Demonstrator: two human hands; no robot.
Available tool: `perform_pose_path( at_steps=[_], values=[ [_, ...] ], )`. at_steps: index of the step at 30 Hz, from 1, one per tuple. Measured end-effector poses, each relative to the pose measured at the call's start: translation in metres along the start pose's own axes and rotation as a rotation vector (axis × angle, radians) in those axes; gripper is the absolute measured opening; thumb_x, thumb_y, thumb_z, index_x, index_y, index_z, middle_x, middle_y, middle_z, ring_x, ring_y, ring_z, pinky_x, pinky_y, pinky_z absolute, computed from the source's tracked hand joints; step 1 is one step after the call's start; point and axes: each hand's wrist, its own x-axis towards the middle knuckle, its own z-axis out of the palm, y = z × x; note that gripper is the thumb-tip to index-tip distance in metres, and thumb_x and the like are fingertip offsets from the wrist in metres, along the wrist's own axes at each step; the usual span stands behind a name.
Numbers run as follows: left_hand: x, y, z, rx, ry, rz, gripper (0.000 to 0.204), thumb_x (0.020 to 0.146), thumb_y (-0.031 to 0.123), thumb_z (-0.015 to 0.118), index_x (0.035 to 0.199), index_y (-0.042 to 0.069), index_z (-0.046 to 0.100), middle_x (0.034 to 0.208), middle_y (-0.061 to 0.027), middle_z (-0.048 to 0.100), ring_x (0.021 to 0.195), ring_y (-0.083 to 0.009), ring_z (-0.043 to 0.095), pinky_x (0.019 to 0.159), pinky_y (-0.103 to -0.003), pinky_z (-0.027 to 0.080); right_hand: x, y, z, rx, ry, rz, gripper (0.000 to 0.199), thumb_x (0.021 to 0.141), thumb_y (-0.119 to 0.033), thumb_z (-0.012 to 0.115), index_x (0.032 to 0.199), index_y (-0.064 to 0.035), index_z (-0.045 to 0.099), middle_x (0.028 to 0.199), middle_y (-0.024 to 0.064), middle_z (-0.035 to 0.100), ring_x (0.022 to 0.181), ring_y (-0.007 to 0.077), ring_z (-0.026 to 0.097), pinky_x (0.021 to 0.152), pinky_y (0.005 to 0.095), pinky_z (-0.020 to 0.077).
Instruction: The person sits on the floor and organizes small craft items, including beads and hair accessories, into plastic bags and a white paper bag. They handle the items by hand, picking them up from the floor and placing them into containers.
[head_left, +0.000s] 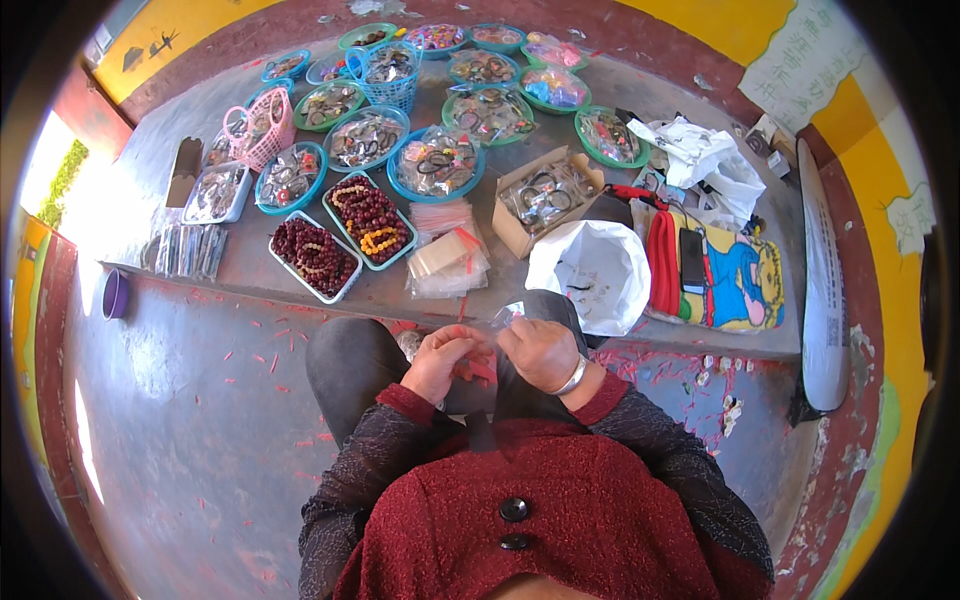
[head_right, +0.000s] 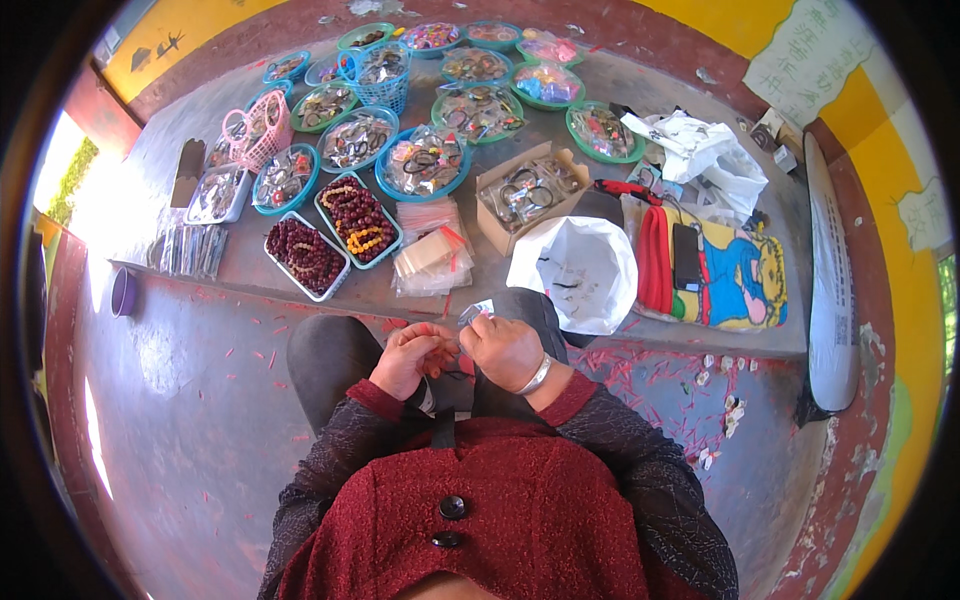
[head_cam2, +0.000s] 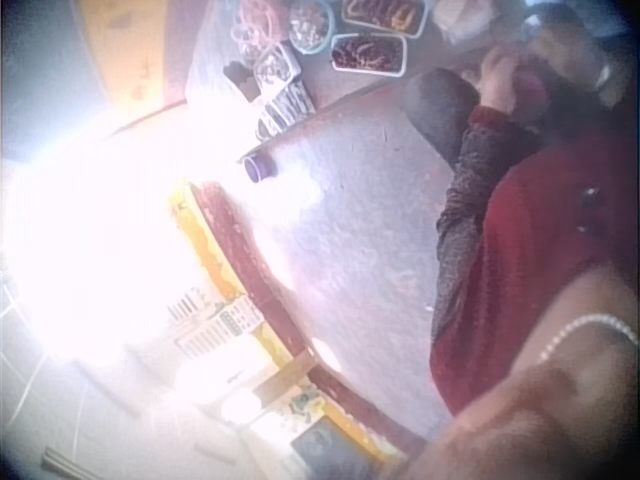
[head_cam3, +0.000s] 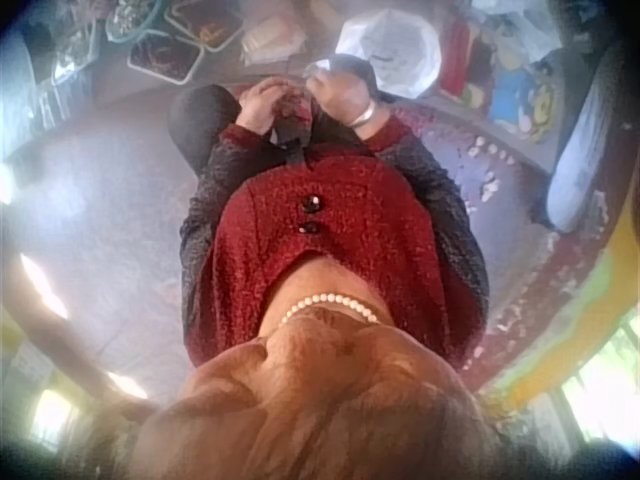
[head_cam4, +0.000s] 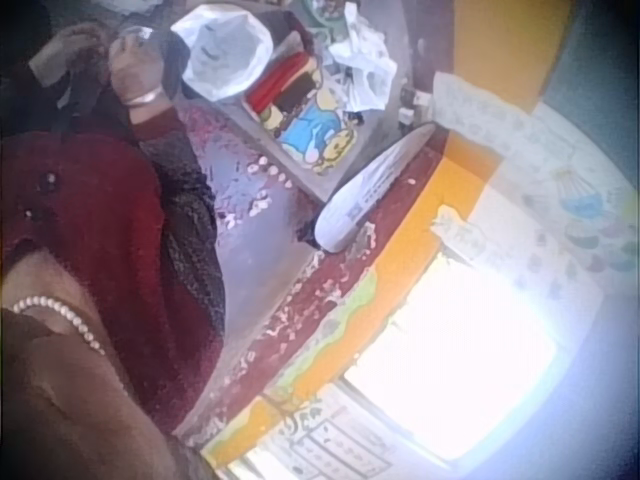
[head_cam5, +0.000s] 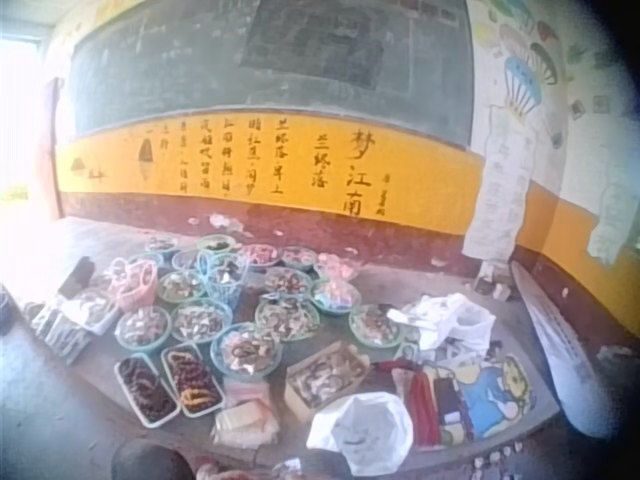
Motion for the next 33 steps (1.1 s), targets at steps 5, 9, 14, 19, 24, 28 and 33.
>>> perform_pose_path(
  at_steps=[5,9,14,19,24,28,33],
  values=[
    [0.006,-0.009,-0.002,0.079,0.1,-0.02,0.012,0.084,0.012,0.05,0.09,0.003,0.057,0.079,-0.009,0.063,0.061,-0.0174,0.062,0.051,-0.029,0.051,-0.004,-0.004,0.008,-0.004,-0.023,-0.024,0.01,0.066,-0.015,0.056,0.066,-0.0112,0.047,0.065,0.0028,0.045,0.054,0.015,0.052,0.046,0.0275,0.0431],
    [0.004,-0.011,-0.002,0.0,0.152,-0.062,0.013,0.086,0.015,0.049,0.09,0.005,0.056,0.078,-0.0061,0.062,0.062,-0.0153,0.061,0.05,-0.025,0.047,-0.003,-0.008,0.012,0.005,-0.027,-0.014,0.011,0.067,-0.016,0.056,0.066,-0.0111,0.046,0.065,0.0028,0.045,0.055,0.0152,0.053,0.046,0.0276,0.0435],
    [-0.008,-0.005,0.014,-0.186,0.179,-0.151,0.014,0.089,0.019,0.047,0.093,0.008,0.055,0.076,-0.0022,0.061,0.062,-0.0122,0.059,0.048,-0.021,0.045,-0.003,-0.008,0.02,-0.014,-0.029,0.024,0.011,0.068,-0.016,0.056,0.065,-0.0111,0.046,0.065,0.0029,0.045,0.056,0.0156,0.054,0.047,0.028,0.0437],
    [-0.005,-0.012,0.011,-0.222,0.175,-0.141,0.011,0.088,0.017,0.049,0.093,0.009,0.054,0.074,-0.0022,0.06,0.061,-0.0124,0.059,0.048,-0.023,0.045,-0.007,-0.007,0.024,-0.017,-0.083,0.024,0.011,0.07,-0.016,0.055,0.067,-0.0109,0.046,0.066,0.0041,0.046,0.055,0.0167,0.055,0.047,0.0292,0.0442],
    [0.004,-0.02,0.002,-0.055,0.314,0.008,0.006,0.084,0.013,0.053,0.085,0.007,0.054,0.072,-0.0021,0.058,0.058,-0.012,0.057,0.048,-0.022,0.044,-0.01,-0.005,0.029,0.279,-0.17,0.168,0.009,0.074,-0.014,0.056,0.075,-0.0082,0.05,0.071,0.0075,0.051,0.06,0.0215,0.057,0.049,0.0315,0.0446],
    [0.012,-0.013,0.002,0.091,0.442,0.114,0.002,0.08,0.007,0.053,0.079,0.005,0.052,0.069,-0.0016,0.056,0.054,-0.0107,0.054,0.047,-0.022,0.044,-0.008,0.01,0.027,0.616,-0.089,0.233,0.013,0.08,-0.013,0.057,0.092,-0.0071,0.056,0.076,0.0074,0.057,0.063,0.0205,0.058,0.054,0.028,0.0449],
    [0.02,-0.023,-0.015,0.37,0.434,0.198,0.006,0.075,0.0,0.057,0.077,0.002,0.052,0.067,-0.0022,0.055,0.053,-0.01,0.054,0.047,-0.022,0.045,-0.002,0.023,0.006,1.363,-0.155,0.565,0.019,0.09,-0.016,0.051,0.104,-0.0044,0.053,0.072,-0.0031,0.053,0.064,0.0031,0.047,0.057,0.0179,0.0385]
  ],
)
